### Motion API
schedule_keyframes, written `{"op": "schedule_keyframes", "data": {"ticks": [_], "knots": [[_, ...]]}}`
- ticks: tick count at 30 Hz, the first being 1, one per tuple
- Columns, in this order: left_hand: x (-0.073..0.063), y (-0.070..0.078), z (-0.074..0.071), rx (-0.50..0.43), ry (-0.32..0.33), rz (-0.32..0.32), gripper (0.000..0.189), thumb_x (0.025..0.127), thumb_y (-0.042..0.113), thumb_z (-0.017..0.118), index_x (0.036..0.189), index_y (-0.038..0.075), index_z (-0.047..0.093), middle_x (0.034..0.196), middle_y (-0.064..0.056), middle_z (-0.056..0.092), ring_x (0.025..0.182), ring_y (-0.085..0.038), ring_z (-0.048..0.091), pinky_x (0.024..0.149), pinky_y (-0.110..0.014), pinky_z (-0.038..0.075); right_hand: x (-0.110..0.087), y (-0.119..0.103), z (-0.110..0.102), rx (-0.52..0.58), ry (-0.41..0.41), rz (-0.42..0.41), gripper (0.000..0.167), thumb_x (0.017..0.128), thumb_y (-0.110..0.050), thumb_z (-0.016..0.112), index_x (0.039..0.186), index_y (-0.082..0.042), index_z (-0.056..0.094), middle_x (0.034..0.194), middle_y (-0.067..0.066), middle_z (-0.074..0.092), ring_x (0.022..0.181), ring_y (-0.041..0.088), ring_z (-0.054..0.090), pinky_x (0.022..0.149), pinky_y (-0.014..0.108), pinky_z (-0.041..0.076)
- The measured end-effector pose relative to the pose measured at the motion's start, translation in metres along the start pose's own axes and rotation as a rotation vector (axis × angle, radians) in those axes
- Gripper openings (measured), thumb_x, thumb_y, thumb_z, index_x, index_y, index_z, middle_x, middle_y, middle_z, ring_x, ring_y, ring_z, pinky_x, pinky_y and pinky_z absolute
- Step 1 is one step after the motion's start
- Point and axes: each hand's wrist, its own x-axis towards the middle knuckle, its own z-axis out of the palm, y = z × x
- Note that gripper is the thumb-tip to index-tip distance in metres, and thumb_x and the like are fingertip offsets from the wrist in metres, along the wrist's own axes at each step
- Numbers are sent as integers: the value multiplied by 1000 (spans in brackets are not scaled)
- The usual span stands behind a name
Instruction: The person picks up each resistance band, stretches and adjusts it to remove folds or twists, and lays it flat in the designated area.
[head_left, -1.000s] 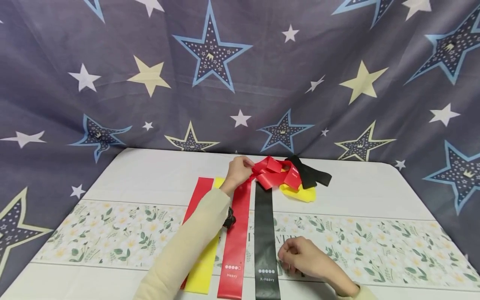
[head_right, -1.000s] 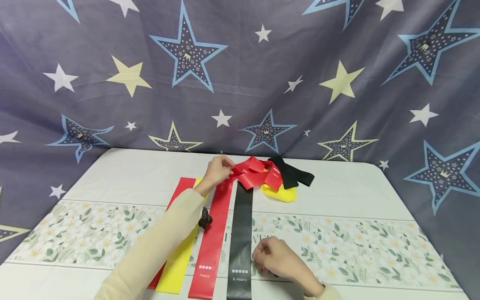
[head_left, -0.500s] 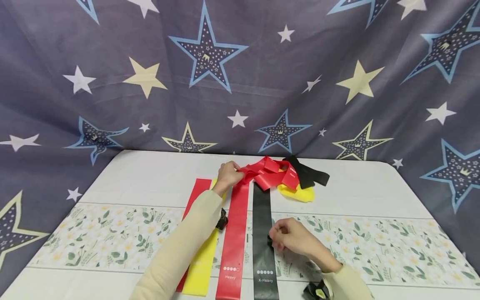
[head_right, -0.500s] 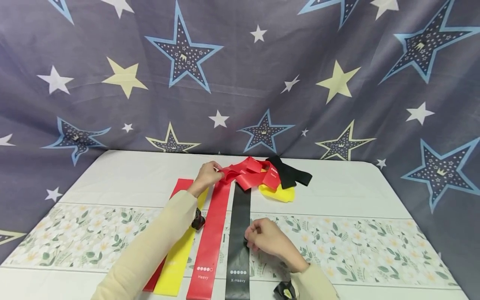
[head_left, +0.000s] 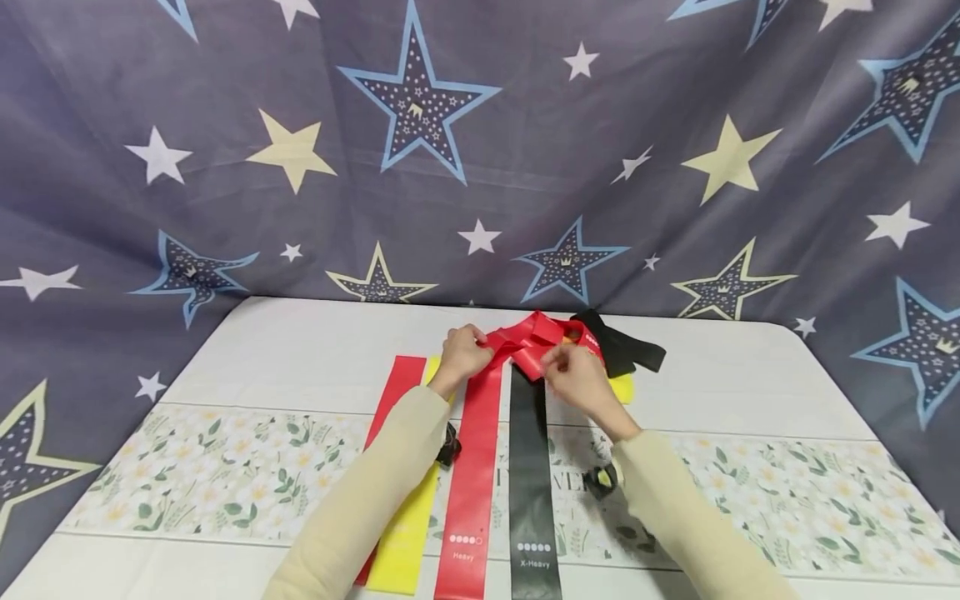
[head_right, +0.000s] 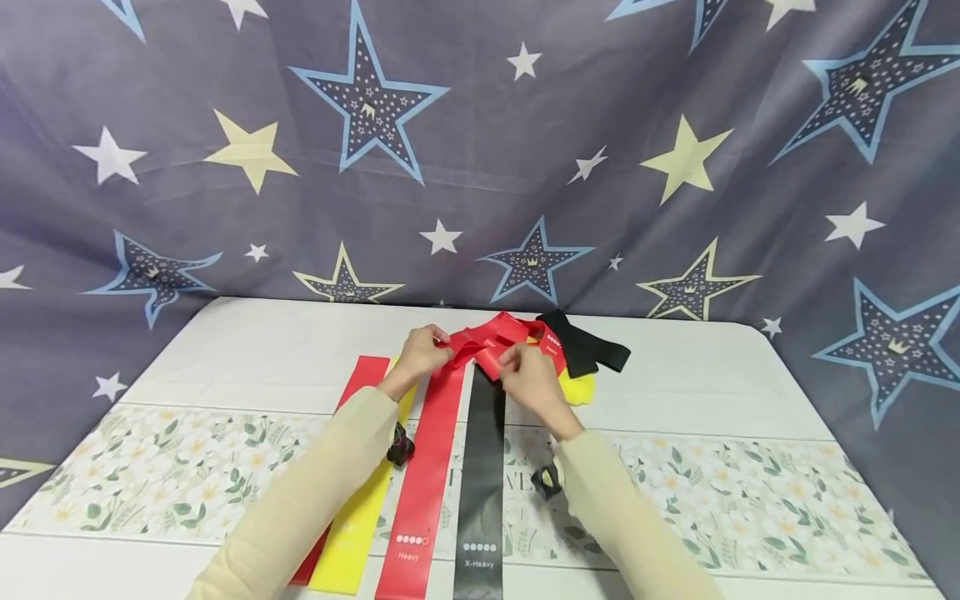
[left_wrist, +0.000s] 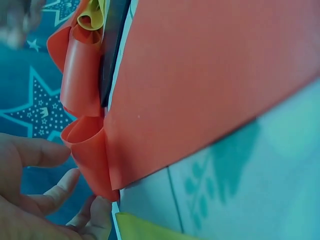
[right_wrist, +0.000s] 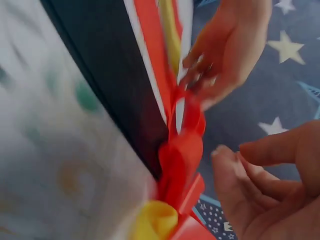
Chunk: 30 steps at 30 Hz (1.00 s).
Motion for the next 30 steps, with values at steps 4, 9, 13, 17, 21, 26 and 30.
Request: {"op": "schedule_keyframes", "data": {"ticks": [4,9,13,17,21,26,30], "knots": [[-3,-1,-2,3,-6,27,26,82,10,62,107,0,60,111,-19,53,100,-28,51,81,-38,51,34,-2,-3,-226,71,-51,13,78,-1,53,87,2,62,78,14,65,69,26,58,60,32,47],[-4,0,-3,4,-12,56,25,83,8,60,106,-1,60,111,-19,54,99,-28,51,78,-36,51,64,-3,2,-436,27,15,11,81,-6,56,87,3,57,90,22,60,80,35,59,68,44,50],[-5,-2,-3,9,-20,48,24,84,9,59,105,0,60,111,-18,53,98,-27,51,77,-35,51,80,-4,10,-526,-29,139,24,83,-14,60,99,4,61,106,24,58,93,38,61,79,49,52],[-6,-3,-3,4,-29,51,23,86,11,58,106,0,60,111,-18,54,100,-27,52,78,-36,51,90,-4,18,-606,-24,224,31,84,-18,60,107,3,63,108,23,61,96,39,62,83,51,51],[-7,-3,-4,18,-57,73,22,87,12,57,105,0,60,108,-17,55,97,-24,51,77,-32,50,95,-1,21,-660,7,250,33,85,-19,60,109,2,64,108,23,65,94,37,64,83,51,52],[-8,-1,-10,36,-63,88,18,88,10,54,98,0,65,91,-14,64,71,-18,52,61,-24,43,92,-3,14,-549,42,213,21,86,-18,54,84,0,63,88,19,66,76,33,64,69,46,52],[-6,2,-15,54,27,122,22,88,11,52,98,2,69,93,-11,69,74,-21,61,67,-30,48,89,-13,7,-252,29,178,24,87,-17,52,68,-4,58,61,8,58,54,19,57,51,30,47]]}}
